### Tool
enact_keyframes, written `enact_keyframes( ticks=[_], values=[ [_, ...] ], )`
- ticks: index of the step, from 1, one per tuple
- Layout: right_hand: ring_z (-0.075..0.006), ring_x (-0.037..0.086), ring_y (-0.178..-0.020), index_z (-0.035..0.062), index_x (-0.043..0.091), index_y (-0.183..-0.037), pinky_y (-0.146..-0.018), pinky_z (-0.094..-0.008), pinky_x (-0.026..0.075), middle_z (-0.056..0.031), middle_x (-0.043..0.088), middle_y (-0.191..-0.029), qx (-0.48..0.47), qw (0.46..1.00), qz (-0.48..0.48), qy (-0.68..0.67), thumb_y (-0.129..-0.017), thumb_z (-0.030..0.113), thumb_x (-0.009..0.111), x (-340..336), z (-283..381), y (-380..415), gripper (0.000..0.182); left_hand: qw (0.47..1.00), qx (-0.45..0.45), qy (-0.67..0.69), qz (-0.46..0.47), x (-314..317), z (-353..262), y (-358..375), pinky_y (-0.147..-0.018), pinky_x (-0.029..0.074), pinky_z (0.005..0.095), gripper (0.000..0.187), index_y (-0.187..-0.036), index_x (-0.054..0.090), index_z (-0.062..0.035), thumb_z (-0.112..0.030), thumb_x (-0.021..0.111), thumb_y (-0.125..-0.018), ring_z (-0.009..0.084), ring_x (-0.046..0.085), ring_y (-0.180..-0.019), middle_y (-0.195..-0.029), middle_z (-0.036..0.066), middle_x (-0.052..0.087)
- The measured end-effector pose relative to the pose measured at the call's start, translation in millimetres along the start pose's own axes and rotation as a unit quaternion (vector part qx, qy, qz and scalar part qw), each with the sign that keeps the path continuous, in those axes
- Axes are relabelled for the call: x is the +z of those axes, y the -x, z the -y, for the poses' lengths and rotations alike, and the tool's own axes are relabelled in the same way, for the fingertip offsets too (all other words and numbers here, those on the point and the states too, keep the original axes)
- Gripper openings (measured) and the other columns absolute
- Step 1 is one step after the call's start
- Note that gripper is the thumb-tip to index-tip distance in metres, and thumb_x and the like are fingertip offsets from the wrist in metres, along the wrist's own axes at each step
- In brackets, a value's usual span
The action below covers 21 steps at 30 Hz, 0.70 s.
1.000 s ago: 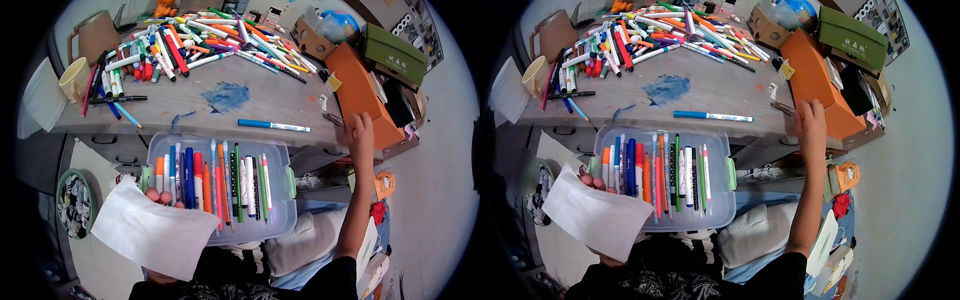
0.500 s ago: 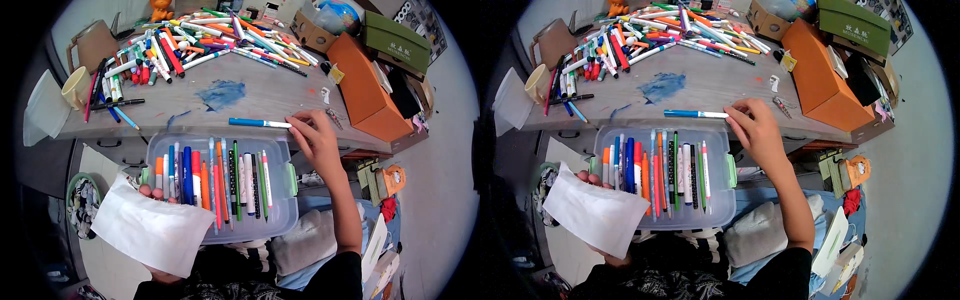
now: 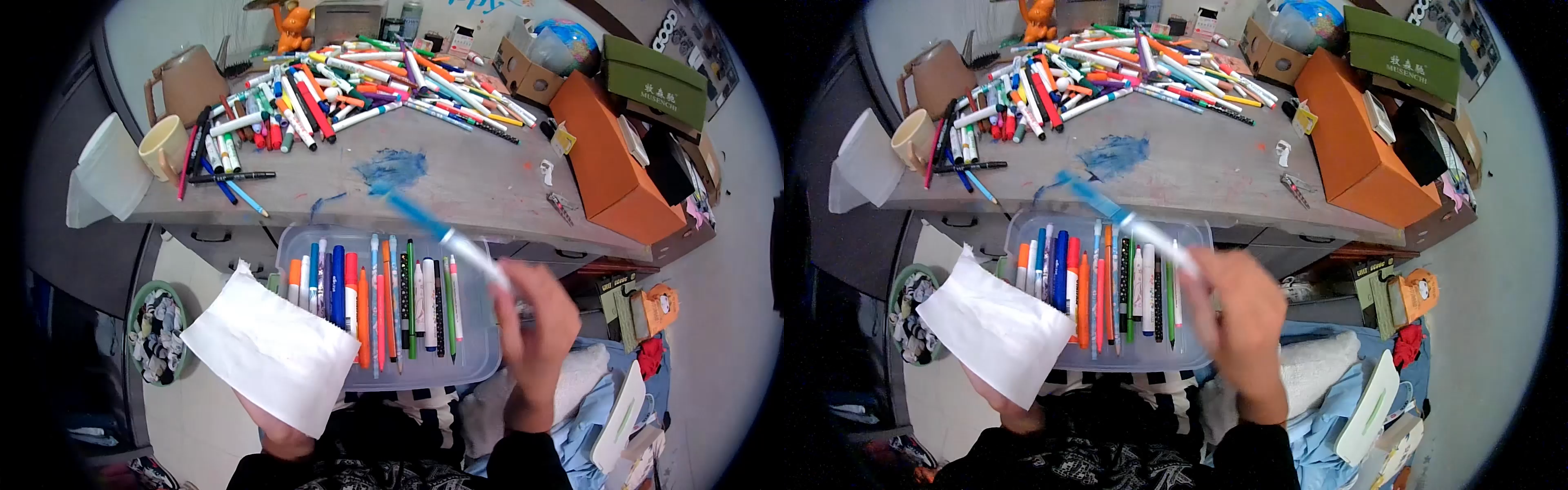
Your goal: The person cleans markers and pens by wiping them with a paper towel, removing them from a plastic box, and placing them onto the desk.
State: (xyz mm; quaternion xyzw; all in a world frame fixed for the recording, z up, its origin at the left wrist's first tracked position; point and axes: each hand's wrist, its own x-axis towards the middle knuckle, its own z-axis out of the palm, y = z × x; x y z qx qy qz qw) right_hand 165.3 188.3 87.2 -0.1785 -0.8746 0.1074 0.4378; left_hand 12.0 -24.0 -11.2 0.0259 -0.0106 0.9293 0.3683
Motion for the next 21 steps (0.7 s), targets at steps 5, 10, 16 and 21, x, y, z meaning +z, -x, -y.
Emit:
enact_keyframes(
  ticks=[5, 10, 16, 21],
  values=[
    [-0.0269, 0.070, -0.077, 0.0005, 0.059, -0.114, -0.067, -0.0370, 0.058, -0.0170, 0.069, -0.096, 0.044, 0.962, 0.083, -0.258, -0.078, 0.000, 0.069, -4, 64, 25, 0.037, 0.999, -0.020, 0.009, -0.034, 31, 14, -14, -0.111, 0.030, 0.0580, 0.072, -0.150, 0.024, -0.0115, -0.059, 0.033, -0.096, 0.0359, 0.038, -0.134, -0.150, 0.016, 0.033],
    [-0.0294, 0.064, -0.068, 0.0006, 0.057, -0.102, -0.061, -0.0359, 0.050, -0.0125, 0.061, -0.084, 0.022, 0.946, 0.112, -0.304, -0.079, 0.004, 0.067, 23, 96, 12, 0.025, 0.986, 0.047, -0.138, 0.082, 86, 47, -10, -0.092, 0.040, 0.0411, 0.053, -0.128, 0.040, -0.0036, -0.045, 0.043, -0.096, 0.0239, 0.046, -0.097, -0.102, 0.009, 0.045],
    [-0.0283, 0.062, -0.069, 0.0049, 0.062, -0.098, -0.060, -0.0342, 0.050, -0.0104, 0.061, -0.084, -0.032, 0.947, -0.005, -0.320, -0.078, 0.005, 0.070, 53, 99, 6, 0.021, 0.971, 0.081, -0.064, 0.217, 94, 46, -19, -0.081, 0.036, 0.0305, 0.008, -0.099, 0.037, -0.0070, -0.015, 0.039, -0.098, 0.0156, 0.039, -0.080, -0.084, 0.004, 0.038],
    [-0.0275, 0.064, -0.076, 0.0035, 0.063, -0.097, -0.067, -0.0337, 0.052, -0.0102, 0.063, -0.088, -0.102, 0.929, 0.000, -0.357, -0.077, 0.005, 0.072, 72, 94, 14, 0.022, 0.935, 0.181, -0.091, 0.289, 80, 33, -30, -0.065, 0.031, 0.0271, 0.011, -0.088, 0.035, -0.0094, -0.012, 0.039, -0.098, 0.0108, 0.032, -0.062, -0.072, 0.001, 0.032]
  ],
)
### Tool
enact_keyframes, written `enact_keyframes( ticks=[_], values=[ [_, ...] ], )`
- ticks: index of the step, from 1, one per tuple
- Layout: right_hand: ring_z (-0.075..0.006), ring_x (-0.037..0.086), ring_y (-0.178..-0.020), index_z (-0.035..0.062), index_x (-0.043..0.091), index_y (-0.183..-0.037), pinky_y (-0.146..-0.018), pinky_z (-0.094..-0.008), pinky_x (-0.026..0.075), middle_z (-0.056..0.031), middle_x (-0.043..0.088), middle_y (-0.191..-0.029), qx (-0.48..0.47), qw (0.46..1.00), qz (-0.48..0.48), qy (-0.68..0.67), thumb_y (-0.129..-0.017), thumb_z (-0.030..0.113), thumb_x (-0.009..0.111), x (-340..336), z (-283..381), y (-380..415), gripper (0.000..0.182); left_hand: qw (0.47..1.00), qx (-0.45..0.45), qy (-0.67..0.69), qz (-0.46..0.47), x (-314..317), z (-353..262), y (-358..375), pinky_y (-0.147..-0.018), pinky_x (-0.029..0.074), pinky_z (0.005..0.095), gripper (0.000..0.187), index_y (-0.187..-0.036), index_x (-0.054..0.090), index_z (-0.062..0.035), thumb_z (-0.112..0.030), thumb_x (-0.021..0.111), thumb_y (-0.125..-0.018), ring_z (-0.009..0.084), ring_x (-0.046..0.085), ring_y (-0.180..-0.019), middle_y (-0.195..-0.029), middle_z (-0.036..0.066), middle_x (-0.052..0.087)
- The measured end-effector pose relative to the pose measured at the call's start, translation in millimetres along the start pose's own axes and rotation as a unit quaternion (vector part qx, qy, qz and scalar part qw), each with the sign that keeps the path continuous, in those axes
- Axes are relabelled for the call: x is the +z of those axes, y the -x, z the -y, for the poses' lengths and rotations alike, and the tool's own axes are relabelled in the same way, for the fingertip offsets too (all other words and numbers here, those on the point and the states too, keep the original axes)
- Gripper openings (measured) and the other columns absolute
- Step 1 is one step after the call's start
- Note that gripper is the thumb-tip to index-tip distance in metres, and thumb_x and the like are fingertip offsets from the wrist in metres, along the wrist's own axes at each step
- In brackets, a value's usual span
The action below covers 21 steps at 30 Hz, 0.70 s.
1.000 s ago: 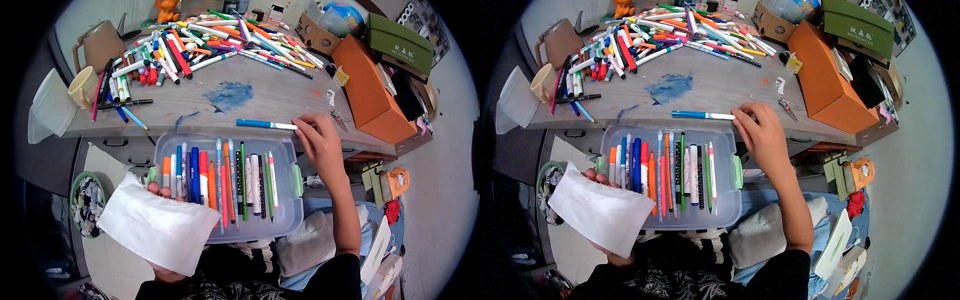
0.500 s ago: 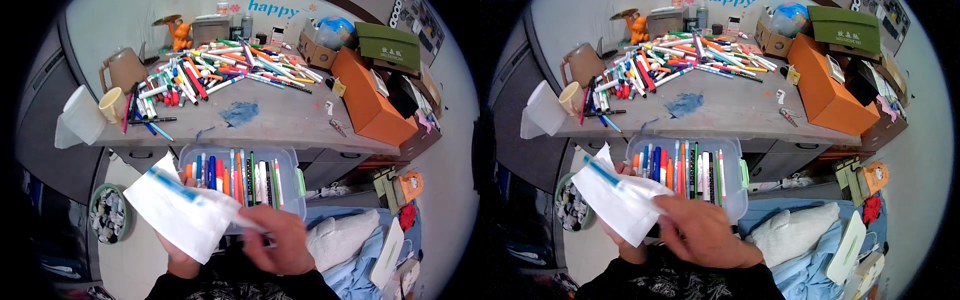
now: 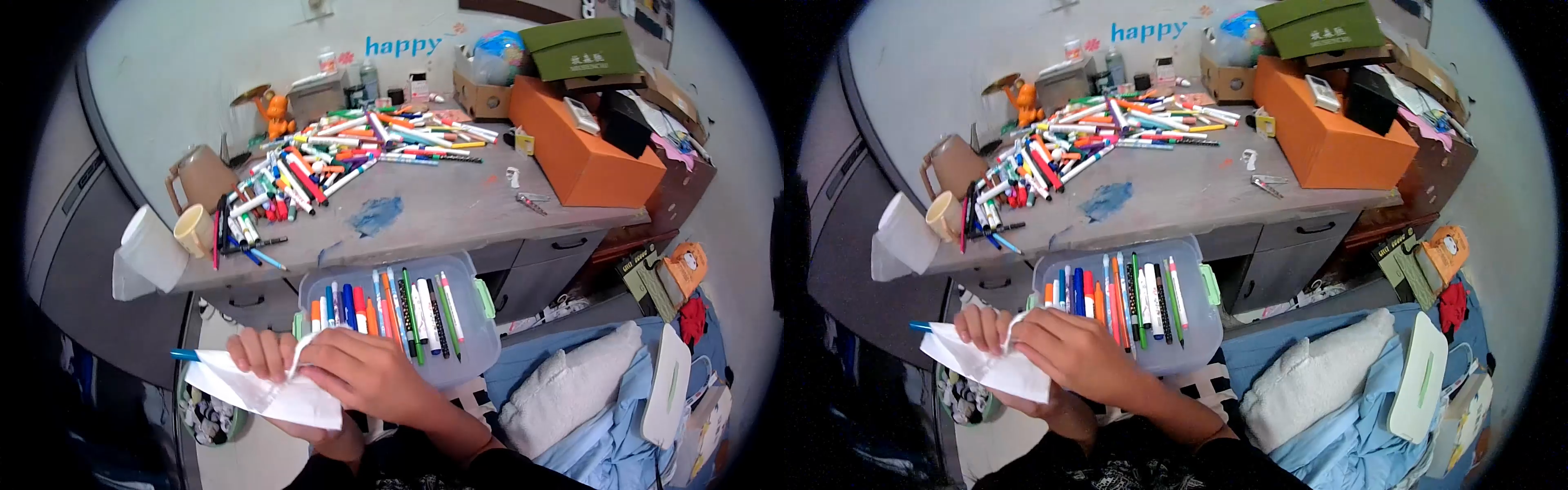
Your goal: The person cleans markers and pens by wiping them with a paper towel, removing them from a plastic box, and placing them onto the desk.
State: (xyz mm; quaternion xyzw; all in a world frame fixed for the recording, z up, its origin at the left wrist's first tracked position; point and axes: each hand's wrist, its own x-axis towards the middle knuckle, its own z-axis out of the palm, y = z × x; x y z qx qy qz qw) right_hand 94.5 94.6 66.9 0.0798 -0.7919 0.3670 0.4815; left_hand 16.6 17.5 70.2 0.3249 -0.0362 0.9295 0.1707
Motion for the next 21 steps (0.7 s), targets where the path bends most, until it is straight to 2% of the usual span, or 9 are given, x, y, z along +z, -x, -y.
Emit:
enact_keyframes(
  ticks=[2, 4, 8, 14, 16, 17, 18, 20, 21],
  values=[
    [-0.0278, 0.065, -0.079, 0.0028, 0.064, -0.094, -0.069, -0.0336, 0.052, -0.0104, 0.064, -0.090, 0.006, 1.000, 0.017, -0.021, -0.077, 0.003, 0.072, -2, -6, 3, 0.019, 0.999, 0.043, -0.006, -0.026, -4, 3, -1, -0.061, 0.030, 0.0268, 0.014, -0.087, 0.036, -0.0099, -0.014, 0.039, -0.100, 0.0104, 0.030, -0.059, -0.070, 0.000, 0.031],
    [-0.0274, 0.065, -0.080, 0.0022, 0.066, -0.092, -0.071, -0.0344, 0.053, -0.0103, 0.064, -0.091, -0.002, 1.000, 0.011, -0.017, -0.076, 0.003, 0.072, -9, -10, 3, 0.017, 0.999, 0.013, 0.048, 0.006, -4, 4, -5, -0.058, 0.029, 0.0263, 0.017, -0.085, 0.034, -0.0107, -0.015, 0.036, -0.102, 0.0098, 0.028, -0.056, -0.068, -0.001, 0.030],
    [-0.0253, 0.065, -0.082, 0.0018, 0.067, -0.092, -0.073, -0.0346, 0.052, -0.0093, 0.065, -0.091, 0.037, 0.997, 0.061, -0.036, -0.075, 0.002, 0.071, -19, -6, 6, 0.017, 0.997, 0.034, -0.054, 0.050, -15, 0, 4, -0.050, 0.024, 0.0258, 0.024, -0.080, 0.033, -0.0125, -0.017, 0.036, -0.103, 0.0081, 0.024, -0.049, -0.063, -0.001, 0.029],
    [-0.0245, 0.063, -0.083, 0.0072, 0.063, -0.107, -0.070, -0.0336, 0.052, -0.0084, 0.061, -0.102, 0.031, 0.994, 0.105, -0.028, -0.073, 0.005, 0.067, -7, -16, 23, 0.034, 0.974, 0.091, -0.158, 0.137, -42, -14, 11, -0.053, 0.031, 0.0276, 0.022, -0.087, 0.033, -0.0128, -0.011, 0.053, -0.095, 0.0104, 0.032, -0.051, -0.068, 0.002, 0.038],
    [-0.0245, 0.063, -0.083, 0.0078, 0.063, -0.108, -0.069, -0.0339, 0.052, -0.0092, 0.061, -0.102, 0.020, 0.989, 0.124, -0.076, -0.075, 0.005, 0.067, -12, -19, 24, 0.034, 0.984, 0.073, -0.070, 0.143, -45, -12, 9, -0.053, 0.033, 0.0288, 0.020, -0.086, 0.034, -0.0116, -0.007, 0.050, -0.095, 0.0109, 0.036, -0.051, -0.067, 0.003, 0.038],
    [-0.0243, 0.064, -0.083, 0.0058, 0.055, -0.110, -0.065, -0.0353, 0.053, -0.0099, 0.053, -0.101, 0.007, 0.988, 0.132, -0.082, -0.077, 0.008, 0.065, -14, -19, 21, 0.034, 0.984, 0.033, -0.075, 0.157, -45, -14, 3, -0.049, 0.033, 0.0242, 0.021, -0.083, 0.036, -0.0130, -0.019, 0.044, -0.102, 0.0078, 0.034, -0.048, -0.062, -0.002, 0.036],
    [-0.0243, 0.064, -0.083, 0.0058, 0.055, -0.110, -0.065, -0.0353, 0.053, -0.0099, 0.053, -0.101, 0.005, 0.988, 0.133, -0.083, -0.077, 0.008, 0.065, -15, -19, 20, 0.034, 0.984, 0.036, -0.076, 0.158, -44, -13, 3, -0.049, 0.033, 0.0242, 0.021, -0.083, 0.036, -0.0130, -0.019, 0.044, -0.102, 0.0078, 0.034, -0.048, -0.062, -0.002, 0.036],
    [-0.0235, 0.064, -0.080, 0.0066, 0.055, -0.110, -0.060, -0.0344, 0.052, -0.0096, 0.053, -0.101, 0.013, 0.983, 0.165, -0.085, -0.078, 0.009, 0.065, -14, -18, 21, 0.034, 0.997, 0.017, -0.005, 0.070, -41, -12, 6, -0.048, 0.033, 0.0236, 0.021, -0.083, 0.036, -0.0132, -0.017, 0.045, -0.101, 0.0082, 0.032, -0.048, -0.063, -0.003, 0.035],
    [-0.0230, 0.064, -0.077, 0.0063, 0.056, -0.109, -0.058, -0.0340, 0.052, -0.0095, 0.054, -0.099, 0.020, 0.983, 0.164, -0.079, -0.077, 0.009, 0.066, -10, -19, 23, 0.033, 0.996, -0.018, -0.006, 0.084, -40, -12, 0, -0.047, 0.032, 0.0231, 0.020, -0.083, 0.034, -0.0129, -0.013, 0.045, -0.100, 0.0086, 0.031, -0.047, -0.063, -0.003, 0.034]
  ],
)
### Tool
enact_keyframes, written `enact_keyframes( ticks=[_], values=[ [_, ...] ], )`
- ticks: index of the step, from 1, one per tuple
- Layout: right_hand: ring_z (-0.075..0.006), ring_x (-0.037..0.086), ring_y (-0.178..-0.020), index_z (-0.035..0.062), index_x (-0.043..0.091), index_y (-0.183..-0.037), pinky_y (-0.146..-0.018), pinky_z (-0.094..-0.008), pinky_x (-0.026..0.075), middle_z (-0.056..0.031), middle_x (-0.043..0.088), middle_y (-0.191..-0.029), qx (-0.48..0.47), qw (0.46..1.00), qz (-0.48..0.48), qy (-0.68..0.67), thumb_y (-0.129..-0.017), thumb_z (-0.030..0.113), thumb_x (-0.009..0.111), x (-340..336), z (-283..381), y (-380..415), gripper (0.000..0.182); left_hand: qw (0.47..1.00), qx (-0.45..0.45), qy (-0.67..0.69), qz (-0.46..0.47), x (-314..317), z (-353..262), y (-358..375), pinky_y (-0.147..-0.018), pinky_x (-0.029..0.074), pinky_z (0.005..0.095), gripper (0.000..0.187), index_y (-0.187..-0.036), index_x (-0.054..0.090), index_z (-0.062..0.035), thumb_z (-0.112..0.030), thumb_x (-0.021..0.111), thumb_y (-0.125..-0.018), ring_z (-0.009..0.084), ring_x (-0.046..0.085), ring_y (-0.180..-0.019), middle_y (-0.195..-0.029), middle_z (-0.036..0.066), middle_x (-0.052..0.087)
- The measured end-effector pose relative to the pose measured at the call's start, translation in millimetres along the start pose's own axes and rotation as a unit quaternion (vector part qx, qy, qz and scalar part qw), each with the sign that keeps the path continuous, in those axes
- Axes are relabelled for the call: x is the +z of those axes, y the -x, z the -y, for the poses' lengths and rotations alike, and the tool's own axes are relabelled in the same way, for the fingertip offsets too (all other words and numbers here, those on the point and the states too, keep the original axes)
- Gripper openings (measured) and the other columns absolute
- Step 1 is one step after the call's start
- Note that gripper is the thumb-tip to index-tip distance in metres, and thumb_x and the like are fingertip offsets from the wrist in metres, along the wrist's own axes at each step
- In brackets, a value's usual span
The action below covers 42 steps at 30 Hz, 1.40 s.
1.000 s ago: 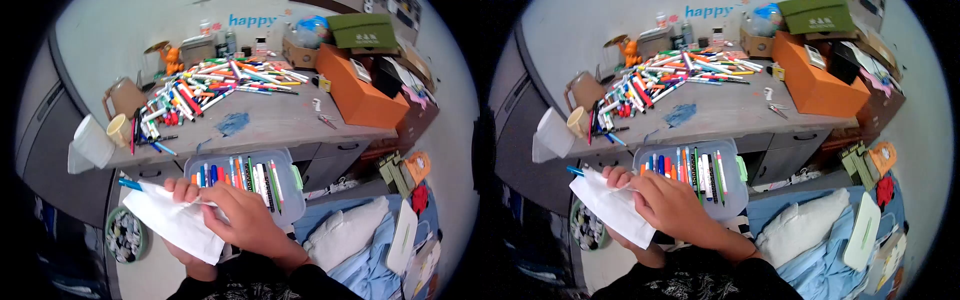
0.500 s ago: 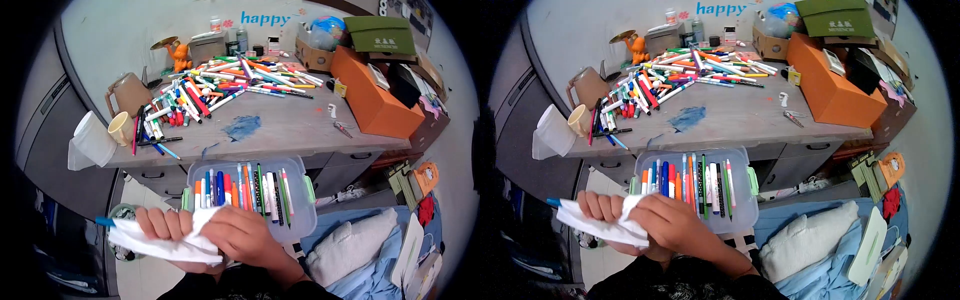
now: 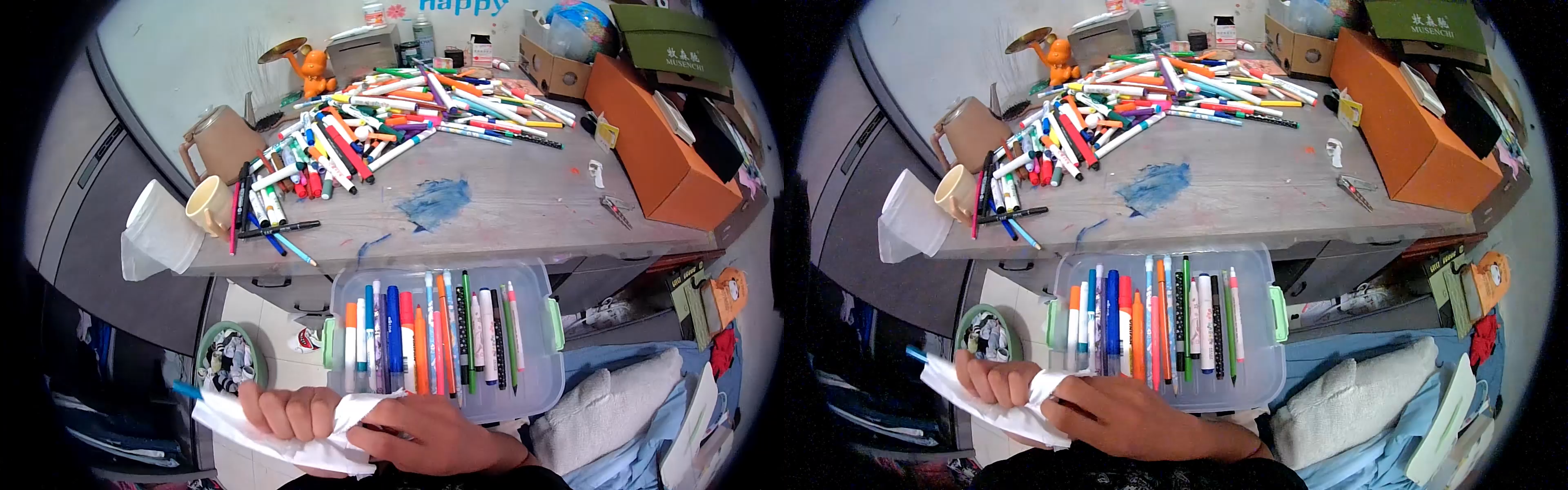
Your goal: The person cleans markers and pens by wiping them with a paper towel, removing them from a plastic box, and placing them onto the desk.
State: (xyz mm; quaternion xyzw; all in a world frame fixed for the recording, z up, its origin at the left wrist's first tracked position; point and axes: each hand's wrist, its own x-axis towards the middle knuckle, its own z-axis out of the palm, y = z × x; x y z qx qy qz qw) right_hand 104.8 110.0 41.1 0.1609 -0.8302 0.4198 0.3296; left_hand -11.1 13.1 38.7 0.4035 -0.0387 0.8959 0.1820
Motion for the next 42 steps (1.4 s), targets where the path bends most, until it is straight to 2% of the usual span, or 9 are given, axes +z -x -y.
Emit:
enact_keyframes(
  ticks=[4, 11, 17, 19, 30, 33, 35, 36, 42],
  values=[
    [-0.0228, 0.064, -0.078, 0.0043, 0.056, -0.106, -0.061, -0.0334, 0.053, -0.0094, 0.055, -0.096, -0.007, 0.998, -0.048, 0.032, -0.075, 0.008, 0.069, 9, -3, -4, 0.034, 0.998, 0.027, -0.040, -0.040, -3, -4, 2, -0.047, 0.029, 0.0243, 0.027, -0.080, 0.031, -0.0133, -0.023, 0.034, -0.105, 0.0090, 0.029, -0.045, -0.058, -0.002, 0.031],
    [-0.0236, 0.064, -0.077, 0.0039, 0.057, -0.103, -0.063, -0.0341, 0.053, -0.0095, 0.055, -0.095, 0.021, 0.998, -0.060, 0.016, -0.067, 0.007, 0.075, 17, -1, -5, 0.040, 0.996, 0.011, -0.022, -0.088, 4, -4, -1, -0.048, 0.024, 0.0261, 0.029, -0.079, 0.031, -0.0134, -0.027, 0.033, -0.105, 0.0093, 0.026, -0.046, -0.058, -0.002, 0.031],
    [-0.0250, 0.062, -0.071, 0.0029, 0.056, -0.100, -0.060, -0.0346, 0.051, -0.0103, 0.055, -0.092, 0.048, 0.996, -0.070, -0.006, -0.066, 0.004, 0.075, 20, 4, -7, 0.038, 0.997, 0.013, -0.013, -0.076, 4, -6, 0, -0.049, 0.024, 0.0257, 0.030, -0.078, 0.031, -0.0133, -0.027, 0.033, -0.105, 0.0093, 0.025, -0.047, -0.058, -0.001, 0.030],
    [-0.0209, 0.061, -0.065, 0.0033, 0.063, -0.088, -0.053, -0.0303, 0.049, -0.0074, 0.058, -0.081, 0.071, 0.991, -0.116, -0.008, -0.073, -0.006, 0.069, 23, 6, -10, 0.019, 0.996, -0.002, -0.016, -0.085, 4, -9, -1, -0.049, 0.024, 0.0258, 0.030, -0.078, 0.031, -0.0134, -0.027, 0.033, -0.105, 0.0093, 0.025, -0.047, -0.058, -0.001, 0.030],
    [-0.0214, 0.061, -0.066, 0.0041, 0.064, -0.092, -0.055, -0.0308, 0.050, -0.0077, 0.059, -0.083, 0.069, 0.992, -0.102, -0.008, -0.074, -0.007, 0.067, 21, 6, -10, 0.022, 0.998, 0.002, -0.013, -0.062, 0, -9, -3, -0.049, 0.029, 0.0249, 0.030, -0.080, 0.033, -0.0141, -0.030, 0.032, -0.106, 0.0090, 0.028, -0.047, -0.060, -0.003, 0.031],
    [-0.0221, 0.062, -0.068, 0.0039, 0.062, -0.092, -0.056, -0.0308, 0.051, -0.0094, 0.061, -0.088, 0.078, 0.992, -0.101, -0.015, -0.075, -0.007, 0.066, 21, 3, -7, 0.020, 0.998, -0.039, -0.044, -0.027, -7, -21, -8, -0.051, 0.032, 0.0257, 0.029, -0.081, 0.035, -0.0132, -0.027, 0.032, -0.106, 0.0097, 0.030, -0.047, -0.061, -0.002, 0.033],
    [-0.0225, 0.063, -0.069, 0.0037, 0.061, -0.091, -0.057, -0.0308, 0.051, -0.0104, 0.063, -0.091, 0.086, 0.991, -0.102, -0.020, -0.076, -0.007, 0.066, 17, 4, -8, 0.019, 0.999, 0.020, -0.029, 0.034, -16, -28, -11, -0.055, 0.032, 0.0288, 0.029, -0.080, 0.035, -0.0108, -0.027, 0.033, -0.104, 0.0134, 0.032, -0.049, -0.064, 0.002, 0.037],
    [-0.0226, 0.063, -0.070, 0.0033, 0.060, -0.090, -0.057, -0.0306, 0.051, -0.0111, 0.064, -0.092, 0.112, 0.990, -0.083, -0.027, -0.077, -0.006, 0.067, 11, 8, -11, 0.017, 0.997, 0.060, -0.037, 0.012, -11, -25, -10, -0.057, 0.034, 0.0288, 0.025, -0.082, 0.036, -0.0097, -0.023, 0.035, -0.103, 0.0145, 0.036, -0.051, -0.067, 0.003, 0.040],
    [-0.0213, 0.064, -0.071, 0.0027, 0.058, -0.088, -0.057, -0.0283, 0.050, -0.0108, 0.065, -0.092, 0.155, 0.982, -0.079, -0.074, -0.079, -0.001, 0.072, 7, 12, -6, 0.017, 0.998, 0.051, -0.035, -0.007, -15, -33, -13, -0.058, 0.037, 0.0289, 0.027, -0.082, 0.036, -0.0105, -0.026, 0.037, -0.103, 0.0143, 0.040, -0.051, -0.066, 0.002, 0.040]
  ],
)
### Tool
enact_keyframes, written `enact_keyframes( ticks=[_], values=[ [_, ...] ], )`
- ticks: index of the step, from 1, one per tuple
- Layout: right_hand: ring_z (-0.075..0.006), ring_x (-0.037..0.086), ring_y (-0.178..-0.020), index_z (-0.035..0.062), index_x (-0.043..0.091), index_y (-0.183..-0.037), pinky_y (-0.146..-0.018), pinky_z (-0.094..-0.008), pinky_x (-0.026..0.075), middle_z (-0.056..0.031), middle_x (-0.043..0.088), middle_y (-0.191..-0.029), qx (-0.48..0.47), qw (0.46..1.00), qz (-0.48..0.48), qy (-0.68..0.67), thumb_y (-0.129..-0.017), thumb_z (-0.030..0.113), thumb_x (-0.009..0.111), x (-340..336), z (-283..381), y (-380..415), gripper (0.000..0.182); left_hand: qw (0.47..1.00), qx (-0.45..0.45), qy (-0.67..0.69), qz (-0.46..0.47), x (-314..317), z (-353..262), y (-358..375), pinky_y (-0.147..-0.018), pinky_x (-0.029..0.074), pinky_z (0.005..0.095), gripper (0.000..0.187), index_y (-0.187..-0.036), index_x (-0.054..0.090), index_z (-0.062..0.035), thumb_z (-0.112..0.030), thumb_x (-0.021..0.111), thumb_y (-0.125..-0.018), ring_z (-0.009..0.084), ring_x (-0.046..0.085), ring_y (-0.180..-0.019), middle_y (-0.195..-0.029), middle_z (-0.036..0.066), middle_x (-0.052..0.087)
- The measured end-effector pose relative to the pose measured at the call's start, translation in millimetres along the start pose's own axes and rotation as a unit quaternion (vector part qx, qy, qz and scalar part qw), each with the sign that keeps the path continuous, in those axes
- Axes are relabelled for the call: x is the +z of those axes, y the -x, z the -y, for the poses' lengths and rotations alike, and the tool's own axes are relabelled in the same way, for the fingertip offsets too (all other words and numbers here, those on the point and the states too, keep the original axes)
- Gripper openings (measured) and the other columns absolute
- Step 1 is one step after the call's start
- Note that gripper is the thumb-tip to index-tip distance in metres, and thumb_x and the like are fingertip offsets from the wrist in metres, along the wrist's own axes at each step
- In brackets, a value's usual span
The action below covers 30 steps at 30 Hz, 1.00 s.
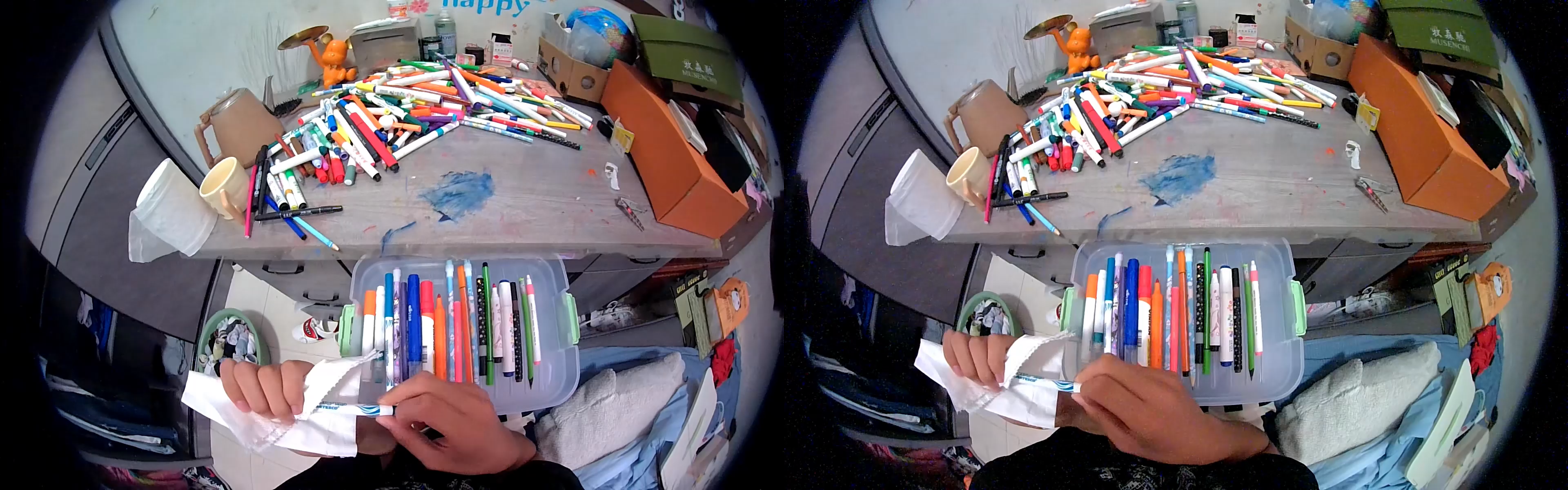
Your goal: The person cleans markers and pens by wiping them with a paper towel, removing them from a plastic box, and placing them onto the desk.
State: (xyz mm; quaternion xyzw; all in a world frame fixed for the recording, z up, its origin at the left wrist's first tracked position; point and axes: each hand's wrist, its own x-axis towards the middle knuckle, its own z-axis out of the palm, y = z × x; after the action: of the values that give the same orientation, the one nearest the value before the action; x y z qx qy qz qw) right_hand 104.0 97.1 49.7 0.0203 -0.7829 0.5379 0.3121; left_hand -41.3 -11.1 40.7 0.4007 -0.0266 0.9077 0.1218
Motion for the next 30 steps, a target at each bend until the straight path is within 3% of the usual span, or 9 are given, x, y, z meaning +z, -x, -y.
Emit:
enact_keyframes(
  ticks=[7, 8, 13, 15, 17, 19, 20, 25, 30],
  values=[
    [-0.0174, 0.063, -0.072, 0.0019, 0.058, -0.088, -0.061, -0.0277, 0.050, -0.0126, 0.066, -0.092, 0.065, 0.997, -0.046, 0.006, -0.075, -0.003, 0.073, -18, 6, 3, 0.020, 0.993, 0.027, 0.048, -0.100, -5, 5, -7, -0.060, 0.037, 0.0266, 0.026, -0.082, 0.037, -0.0113, -0.024, 0.034, -0.104, 0.0118, 0.040, -0.052, -0.065, 0.000, 0.039],
    [-0.0199, 0.063, -0.073, 0.0009, 0.058, -0.086, -0.063, -0.0301, 0.050, -0.0158, 0.066, -0.089, 0.050, 0.993, -0.107, 0.010, -0.072, -0.007, 0.073, -17, 4, 6, 0.022, 0.999, -0.028, 0.006, -0.046, -18, -6, -8, -0.060, 0.037, 0.0268, 0.026, -0.081, 0.039, -0.0116, -0.023, 0.034, -0.104, 0.0109, 0.040, -0.053, -0.065, 0.000, 0.039],
    [-0.0174, 0.061, -0.066, -0.0004, 0.053, -0.096, -0.061, -0.0237, 0.050, -0.0195, 0.065, -0.086, -0.062, 0.971, -0.230, 0.015, -0.074, -0.005, 0.074, -21, -13, 15, 0.031, 0.991, -0.080, 0.049, -0.095, -7, 16, -9, -0.060, 0.036, 0.0276, 0.029, -0.079, 0.040, -0.0116, -0.025, 0.035, -0.104, 0.0116, 0.039, -0.052, -0.063, -0.001, 0.038],
    [-0.0195, 0.063, -0.069, 0.0005, 0.048, -0.101, -0.060, -0.0265, 0.050, -0.0225, 0.062, -0.085, -0.119, 0.958, -0.260, 0.029, -0.077, -0.001, 0.073, -25, -15, 23, 0.035, 0.989, -0.081, 0.036, -0.114, -9, 18, -5, -0.063, 0.038, 0.0306, 0.028, -0.081, 0.046, -0.0108, -0.030, 0.042, -0.101, 0.0139, 0.045, -0.057, -0.068, 0.001, 0.045],
    [-0.0194, 0.062, -0.072, 0.0020, 0.047, -0.101, -0.059, -0.0277, 0.051, -0.0198, 0.061, -0.090, -0.142, 0.941, -0.302, -0.051, -0.079, 0.003, 0.074, -23, -16, 27, 0.035, 0.990, -0.100, -0.001, -0.104, -2, 22, -2, -0.074, 0.040, 0.0302, 0.014, -0.087, 0.047, -0.0142, -0.024, 0.047, -0.097, 0.0130, 0.047, -0.069, -0.077, -0.001, 0.048],
    [-0.0202, 0.062, -0.072, 0.0020, 0.048, -0.101, -0.059, -0.0278, 0.051, -0.0181, 0.060, -0.091, -0.152, 0.953, -0.261, -0.025, -0.078, 0.005, 0.076, -35, -13, 32, 0.037, 0.974, -0.091, -0.072, -0.194, 22, 33, 3, -0.088, 0.040, 0.0352, 0.013, -0.096, 0.052, -0.0149, -0.028, 0.048, -0.097, 0.0151, 0.050, -0.084, -0.094, 0.000, 0.053],
    [-0.0206, 0.062, -0.073, 0.0020, 0.048, -0.102, -0.059, -0.0278, 0.051, -0.0172, 0.060, -0.092, -0.159, 0.957, -0.241, -0.010, -0.078, 0.006, 0.077, -36, -15, 34, 0.038, 0.987, -0.111, -0.052, -0.104, 9, 33, 5, -0.101, 0.040, 0.0448, 0.025, -0.113, 0.054, -0.0120, -0.031, 0.047, -0.099, 0.0209, 0.054, -0.107, -0.109, 0.004, 0.056],
    [-0.0120, 0.043, -0.059, 0.0058, 0.052, -0.092, -0.043, -0.0195, 0.032, -0.0069, 0.049, -0.078, -0.184, 0.960, -0.212, 0.019, -0.083, 0.037, 0.075, -28, -15, 24, 0.040, 0.979, -0.130, -0.043, -0.152, 23, 34, 12, -0.099, 0.043, 0.0444, 0.029, -0.116, 0.054, -0.0084, -0.028, 0.054, -0.094, 0.0234, 0.056, -0.107, -0.112, 0.009, 0.057],
    [-0.0121, 0.046, -0.064, 0.0072, 0.060, -0.096, -0.043, -0.0194, 0.039, -0.0063, 0.049, -0.082, -0.149, 0.976, -0.157, 0.009, -0.079, 0.024, 0.081, -24, -9, 19, 0.032, 0.958, -0.161, -0.015, -0.236, 33, 36, 12, -0.097, 0.047, 0.0438, 0.038, -0.119, 0.053, -0.0039, -0.025, 0.064, -0.089, 0.0266, 0.059, -0.106, -0.116, 0.015, 0.058]
  ],
)
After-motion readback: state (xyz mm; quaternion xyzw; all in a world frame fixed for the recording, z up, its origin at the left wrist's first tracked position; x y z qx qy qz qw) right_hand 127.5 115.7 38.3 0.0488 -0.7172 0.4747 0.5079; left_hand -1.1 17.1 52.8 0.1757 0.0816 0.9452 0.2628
